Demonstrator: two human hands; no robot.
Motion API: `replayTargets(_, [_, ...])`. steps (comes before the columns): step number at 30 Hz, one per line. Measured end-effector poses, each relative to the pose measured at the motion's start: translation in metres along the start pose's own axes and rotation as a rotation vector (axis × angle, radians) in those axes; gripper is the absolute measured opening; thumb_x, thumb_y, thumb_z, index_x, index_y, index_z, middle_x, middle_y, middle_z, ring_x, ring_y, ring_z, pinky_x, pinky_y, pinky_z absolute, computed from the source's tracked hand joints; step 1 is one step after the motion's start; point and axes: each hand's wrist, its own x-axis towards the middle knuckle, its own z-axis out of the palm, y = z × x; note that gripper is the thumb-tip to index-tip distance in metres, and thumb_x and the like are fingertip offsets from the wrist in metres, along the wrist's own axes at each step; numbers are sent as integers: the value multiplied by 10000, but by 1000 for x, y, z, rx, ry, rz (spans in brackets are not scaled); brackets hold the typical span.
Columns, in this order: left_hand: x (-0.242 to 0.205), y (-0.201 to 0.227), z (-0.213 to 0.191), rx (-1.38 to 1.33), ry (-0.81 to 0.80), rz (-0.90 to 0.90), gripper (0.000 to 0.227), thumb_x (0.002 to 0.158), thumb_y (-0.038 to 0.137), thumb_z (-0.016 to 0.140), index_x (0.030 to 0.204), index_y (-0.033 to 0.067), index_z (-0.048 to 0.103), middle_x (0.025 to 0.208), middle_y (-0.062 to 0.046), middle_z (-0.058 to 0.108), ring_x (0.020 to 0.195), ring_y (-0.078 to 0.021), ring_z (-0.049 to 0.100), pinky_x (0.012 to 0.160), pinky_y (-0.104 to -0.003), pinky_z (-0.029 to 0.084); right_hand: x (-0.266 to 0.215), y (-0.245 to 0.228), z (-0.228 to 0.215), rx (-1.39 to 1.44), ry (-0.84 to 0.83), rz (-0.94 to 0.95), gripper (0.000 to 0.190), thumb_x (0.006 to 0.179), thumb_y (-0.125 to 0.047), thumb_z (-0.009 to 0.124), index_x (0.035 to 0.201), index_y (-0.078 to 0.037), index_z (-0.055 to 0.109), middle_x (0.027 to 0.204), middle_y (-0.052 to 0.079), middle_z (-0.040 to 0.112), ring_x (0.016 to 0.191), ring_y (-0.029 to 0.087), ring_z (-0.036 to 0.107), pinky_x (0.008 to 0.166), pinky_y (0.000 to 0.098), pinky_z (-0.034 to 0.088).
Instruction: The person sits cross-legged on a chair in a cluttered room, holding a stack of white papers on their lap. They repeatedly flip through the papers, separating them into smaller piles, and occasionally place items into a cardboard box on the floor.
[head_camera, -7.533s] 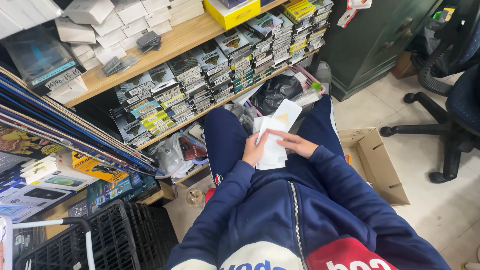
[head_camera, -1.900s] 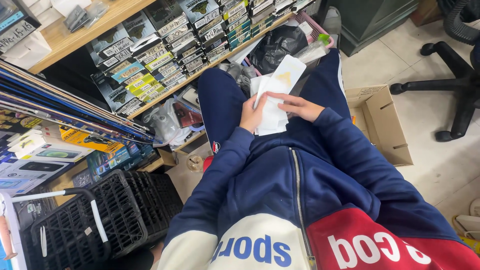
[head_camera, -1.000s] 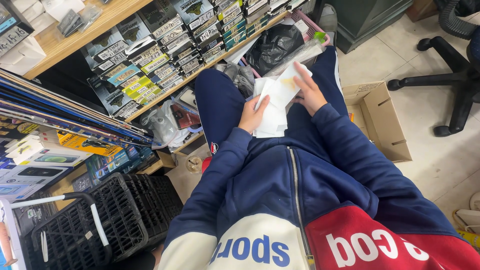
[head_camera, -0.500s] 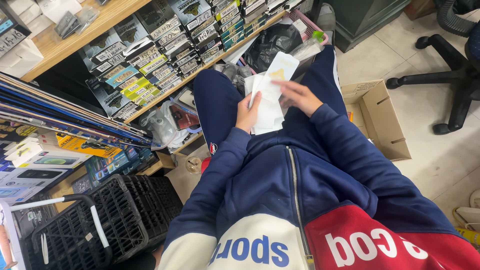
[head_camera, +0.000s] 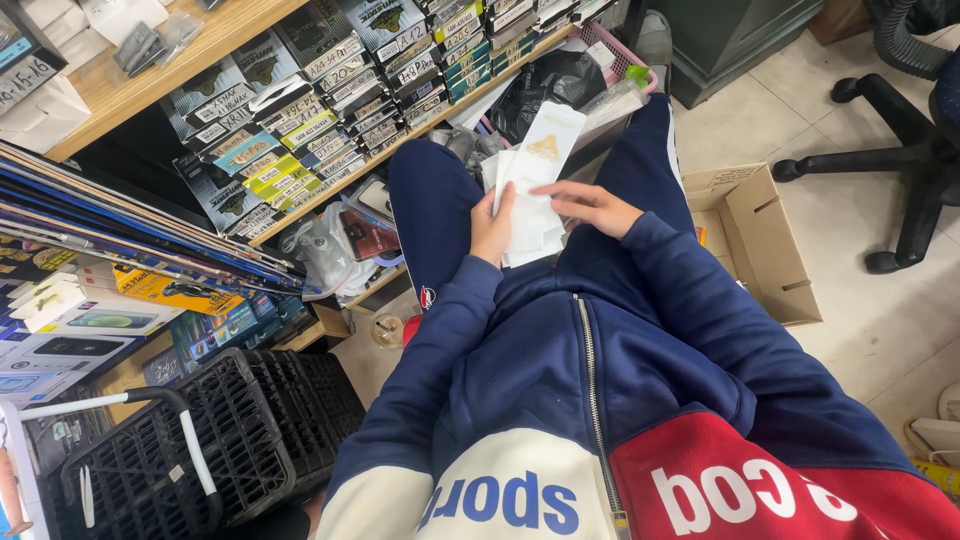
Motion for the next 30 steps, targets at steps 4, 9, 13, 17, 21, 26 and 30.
replayTargets(4, [-2, 2, 1, -12, 3, 2, 403, 1026, 392, 681, 1295, 93, 705, 1018, -56, 732, 943, -106, 626, 849, -317, 557, -11, -37, 15, 7, -25, 6, 299, 1018, -247, 624, 1267, -108, 715, 1017, 150, 728, 886, 195, 723, 786, 352, 618])
replayTargets(9, [17, -28, -4, 49, -49, 56, 394, 1030, 391, 681, 1274, 85, 717, 1053, -94, 734, 1006, -148, 628, 887, -350, 558, 8, 0, -1, 243, 255, -42, 299, 1048, -266, 612, 1265, -73, 686, 997, 142, 687, 763, 191, 734, 692, 324, 643])
replayTargets(13, [0, -7, 0, 64, -130, 68, 340, 1026, 377, 677, 1210, 100, 748, 931, -51, 735, 898, -119, 630, 808, -322, 566, -2, -24, -6, 297, 448, -49, 428, 1070, -297, 589, 1486, -220, 525, 1126, 120, 572, 810, 225, 720, 755, 379, 642])
replayTargets(17, [4, -20, -2, 73, -202, 62, 344, 1008, 387, 701, 1191, 101, 754, 886, -12, 727, 852, -85, 616, 777, -310, 571, -6, -34, 1, 226, 492, -14, 603, 1069, -263, 586, 1607, -306, 317, 1121, 140, 609, 781, 215, 726, 699, 333, 644])
replayTargets(21, [17, -43, -8, 100, -205, 91, 337, 1021, 362, 679, 1181, 75, 754, 881, -32, 716, 848, -112, 615, 761, -327, 560, 3, -15, 6, 194, 299, -15, 487, 1005, -209, 674, 1475, -188, 545, 843, 203, 752, 722, 241, 771, 629, 356, 663])
replayTargets(26, [-3, 3, -3, 107, -205, 94, 367, 1029, 378, 667, 1169, 48, 747, 886, -54, 728, 842, -113, 625, 785, -334, 567, -7, -43, 20, 74, 57, 66, 461, 946, -236, 730, 1398, -220, 643, 1080, 148, 754, 836, 180, 753, 690, 340, 653])
replayTargets(30, [10, -23, -7, 148, -215, 123, 346, 1036, 347, 663, 1179, 44, 746, 926, -83, 731, 893, -132, 608, 806, -363, 556, 7, -19, 2, 163, 224, 28, 438, 1003, -288, 665, 1434, -241, 607, 1123, 170, 742, 840, 186, 763, 731, 339, 660])
